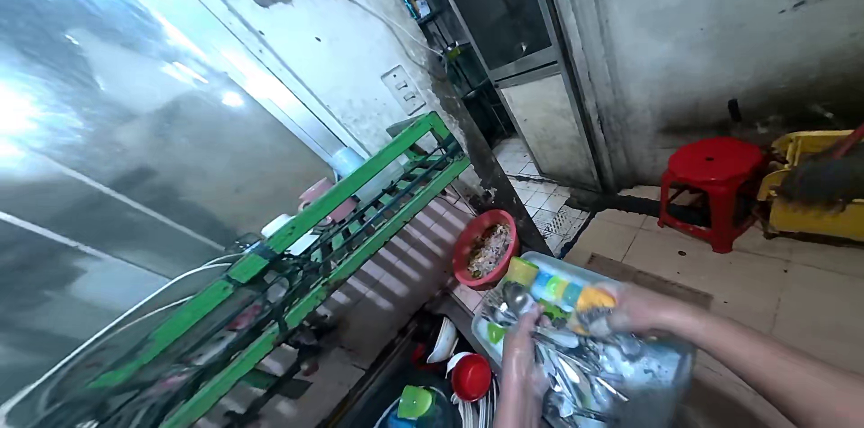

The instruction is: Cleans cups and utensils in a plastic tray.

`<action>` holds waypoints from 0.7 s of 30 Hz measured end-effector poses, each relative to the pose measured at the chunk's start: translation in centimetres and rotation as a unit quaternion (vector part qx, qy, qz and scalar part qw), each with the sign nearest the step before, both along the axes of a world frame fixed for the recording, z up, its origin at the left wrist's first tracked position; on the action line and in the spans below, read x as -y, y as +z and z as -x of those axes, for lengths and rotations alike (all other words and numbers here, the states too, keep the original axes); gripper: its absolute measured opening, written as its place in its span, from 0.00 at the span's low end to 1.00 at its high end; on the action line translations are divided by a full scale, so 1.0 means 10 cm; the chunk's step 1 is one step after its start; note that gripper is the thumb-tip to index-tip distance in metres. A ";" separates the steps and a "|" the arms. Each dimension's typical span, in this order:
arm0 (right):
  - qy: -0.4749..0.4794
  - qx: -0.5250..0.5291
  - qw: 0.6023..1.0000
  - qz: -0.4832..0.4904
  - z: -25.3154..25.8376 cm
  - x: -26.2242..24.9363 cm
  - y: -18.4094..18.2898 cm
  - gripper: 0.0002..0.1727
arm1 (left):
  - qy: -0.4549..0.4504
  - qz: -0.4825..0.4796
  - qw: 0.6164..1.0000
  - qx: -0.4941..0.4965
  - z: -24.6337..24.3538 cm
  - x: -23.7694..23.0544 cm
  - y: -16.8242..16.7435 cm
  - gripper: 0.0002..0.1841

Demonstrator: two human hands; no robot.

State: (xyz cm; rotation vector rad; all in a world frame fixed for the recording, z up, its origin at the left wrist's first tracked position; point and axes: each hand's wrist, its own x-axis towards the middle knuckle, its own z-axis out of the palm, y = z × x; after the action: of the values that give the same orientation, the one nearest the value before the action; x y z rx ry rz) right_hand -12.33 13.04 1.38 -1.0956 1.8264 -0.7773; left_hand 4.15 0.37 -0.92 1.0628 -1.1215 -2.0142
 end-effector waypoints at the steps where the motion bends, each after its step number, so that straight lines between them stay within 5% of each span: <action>1: -0.038 0.035 0.998 0.047 0.01 0.02 0.03 0.32 | -0.025 0.032 0.998 0.055 0.01 -0.06 0.01 0.07; 5: -0.011 -0.028 0.987 0.157 -0.13 0.15 0.16 0.31 | -0.121 0.158 0.961 0.190 0.10 -0.35 0.05 0.07; 7: -0.077 -0.041 0.977 0.192 -0.14 0.18 0.12 0.22 | -0.116 0.124 0.971 0.167 0.13 -0.39 0.05 0.02; 10: -0.252 0.112 0.939 0.203 -0.02 0.19 0.06 0.26 | -0.093 0.010 0.993 0.077 0.11 -0.35 0.05 0.06; 13: -0.309 0.288 0.866 0.269 -0.03 0.15 -0.05 0.26 | -0.041 0.030 0.997 0.051 0.14 -0.36 0.05 0.05; 15: -0.269 0.293 0.882 0.251 -0.08 0.14 -0.14 0.30 | -0.004 0.068 0.995 0.076 0.19 -0.38 0.07 0.05; 18: -0.224 0.159 0.951 0.138 -0.10 0.24 -0.15 0.35 | -0.008 0.143 0.980 0.139 0.22 -0.46 0.02 0.03; 21: -0.265 0.067 0.955 0.115 -0.03 0.38 -0.16 0.35 | 0.007 0.154 0.981 0.122 0.24 -0.51 -0.08 0.04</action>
State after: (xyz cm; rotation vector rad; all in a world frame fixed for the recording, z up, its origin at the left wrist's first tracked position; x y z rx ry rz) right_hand -12.05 9.26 -0.23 -0.6642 1.9686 -1.3710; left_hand 1.72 5.52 -1.68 1.1695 -1.4914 -1.6596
